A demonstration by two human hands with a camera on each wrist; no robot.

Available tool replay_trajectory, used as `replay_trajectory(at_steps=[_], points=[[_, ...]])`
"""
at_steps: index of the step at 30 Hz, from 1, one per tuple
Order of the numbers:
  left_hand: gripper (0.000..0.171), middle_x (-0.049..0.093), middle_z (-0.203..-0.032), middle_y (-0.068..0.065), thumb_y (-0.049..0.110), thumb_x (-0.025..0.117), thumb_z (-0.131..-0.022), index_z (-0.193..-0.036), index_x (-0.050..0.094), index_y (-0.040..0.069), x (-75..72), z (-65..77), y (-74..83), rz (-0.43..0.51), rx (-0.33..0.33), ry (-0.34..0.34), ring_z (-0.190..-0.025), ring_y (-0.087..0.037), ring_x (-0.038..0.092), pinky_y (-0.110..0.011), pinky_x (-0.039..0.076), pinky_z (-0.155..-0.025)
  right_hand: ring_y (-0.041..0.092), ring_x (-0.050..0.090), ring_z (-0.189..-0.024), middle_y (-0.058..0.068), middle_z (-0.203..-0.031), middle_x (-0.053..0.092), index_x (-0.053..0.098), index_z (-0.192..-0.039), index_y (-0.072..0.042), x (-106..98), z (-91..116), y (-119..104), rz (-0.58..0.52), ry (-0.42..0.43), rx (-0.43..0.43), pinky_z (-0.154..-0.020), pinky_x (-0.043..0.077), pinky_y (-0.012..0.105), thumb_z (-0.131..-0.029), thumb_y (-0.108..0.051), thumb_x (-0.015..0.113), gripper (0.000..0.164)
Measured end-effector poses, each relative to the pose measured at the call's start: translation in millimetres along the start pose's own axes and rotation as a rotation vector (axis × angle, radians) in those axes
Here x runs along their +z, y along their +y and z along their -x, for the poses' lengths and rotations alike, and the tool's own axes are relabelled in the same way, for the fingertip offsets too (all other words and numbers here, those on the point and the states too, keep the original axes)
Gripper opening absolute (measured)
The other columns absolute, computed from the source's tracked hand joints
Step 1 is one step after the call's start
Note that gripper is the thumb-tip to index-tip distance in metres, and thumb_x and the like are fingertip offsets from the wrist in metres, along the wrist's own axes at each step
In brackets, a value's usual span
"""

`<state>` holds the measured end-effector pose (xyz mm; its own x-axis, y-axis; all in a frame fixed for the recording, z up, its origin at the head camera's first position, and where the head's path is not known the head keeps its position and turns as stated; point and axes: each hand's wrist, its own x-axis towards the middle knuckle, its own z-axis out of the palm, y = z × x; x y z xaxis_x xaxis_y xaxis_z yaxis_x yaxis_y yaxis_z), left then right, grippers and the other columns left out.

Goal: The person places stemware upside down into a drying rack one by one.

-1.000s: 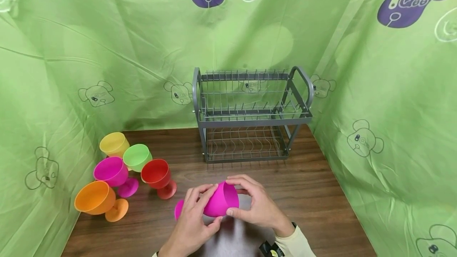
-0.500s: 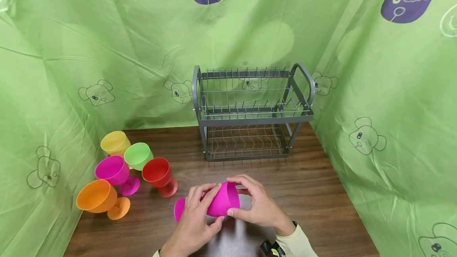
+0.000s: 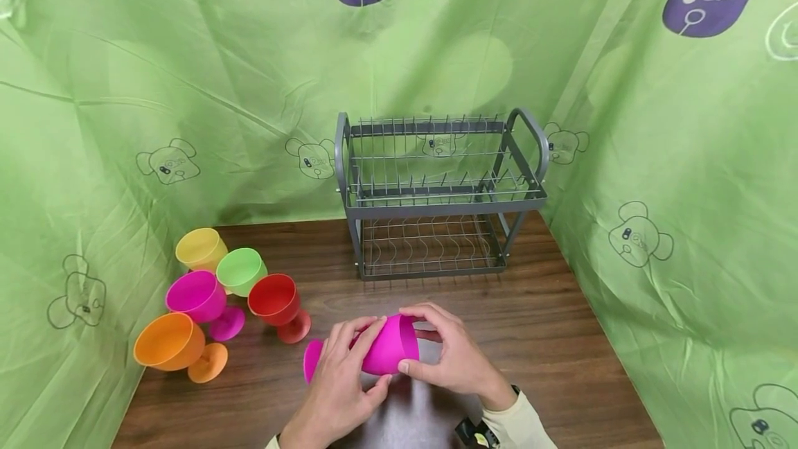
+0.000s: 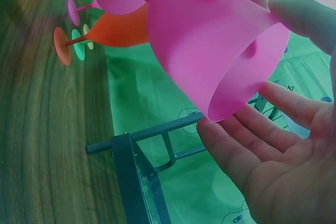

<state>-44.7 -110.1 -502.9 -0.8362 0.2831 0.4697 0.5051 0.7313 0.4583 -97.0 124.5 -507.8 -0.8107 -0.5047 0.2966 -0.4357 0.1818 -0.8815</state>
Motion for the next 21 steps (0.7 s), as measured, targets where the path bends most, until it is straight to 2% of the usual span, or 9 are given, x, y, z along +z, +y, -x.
replay_trajectory(at_steps=[5, 8, 12, 17, 21], points=[[0.089, 0.057, -0.144, -0.001, 0.029, 0.095, -0.073, -0.152, 0.057, 0.018, -0.3, 2.8, 0.2, 0.036, -0.02, 0.022, -0.127, -0.016, 0.052, -0.035, 0.055, -0.094, 0.024, 0.069, -0.119, -0.001, -0.136, 0.065, 0.06, -0.143, -0.021, 0.0, 3.0, -0.3, -0.018, 0.039, 0.026, -0.097, 0.063, 0.038, -0.084, -0.026, 0.09, 0.066], [0.09, 0.057, -0.145, -0.002, 0.028, 0.096, -0.073, -0.153, 0.056, 0.017, 0.6, 5.5, 0.4, 0.065, -0.039, 0.074, -0.126, -0.017, 0.052, -0.033, 0.058, -0.091, 0.021, 0.069, -0.12, 0.0, -0.135, 0.066, 0.061, -0.142, -0.019, 0.7, 4.8, 0.8, -0.021, 0.067, 0.039, -0.095, 0.064, 0.037, -0.083, -0.025, 0.091, 0.066], [0.085, 0.058, -0.144, -0.005, 0.02, 0.095, -0.073, -0.15, 0.059, 0.015, 0.6, 7.1, 1.3, 0.144, -0.078, 0.195, -0.124, -0.019, 0.055, -0.023, 0.054, -0.096, 0.02, 0.067, -0.121, 0.004, -0.133, 0.066, 0.061, -0.141, -0.018, 2.6, 5.8, 4.1, -0.06, 0.117, 0.034, -0.093, 0.065, 0.038, -0.082, -0.02, 0.091, 0.066], [0.071, 0.063, -0.131, -0.016, 0.006, 0.09, -0.072, -0.138, 0.066, 0.001, -1.1, 5.9, 2.7, 0.311, -0.019, 0.403, -0.111, -0.024, 0.061, -0.017, 0.048, -0.097, 0.018, 0.066, -0.123, 0.013, -0.135, 0.065, 0.06, -0.14, -0.011, 5.2, 4.3, 9.1, -0.174, 0.165, 0.012, -0.092, 0.065, 0.04, -0.082, -0.008, 0.088, 0.065], [0.063, 0.064, -0.121, -0.022, -0.009, 0.084, -0.069, -0.13, 0.067, -0.009, -2.8, 6.1, 5.2, 0.456, 0.012, 0.512, -0.106, -0.019, 0.063, -0.017, 0.053, -0.093, 0.018, 0.065, -0.124, 0.019, -0.136, 0.062, 0.057, -0.14, -0.003, 7.8, 2.2, 11.8, -0.292, 0.194, -0.003, -0.093, 0.064, 0.04, -0.084, 0.003, 0.083, 0.063]])
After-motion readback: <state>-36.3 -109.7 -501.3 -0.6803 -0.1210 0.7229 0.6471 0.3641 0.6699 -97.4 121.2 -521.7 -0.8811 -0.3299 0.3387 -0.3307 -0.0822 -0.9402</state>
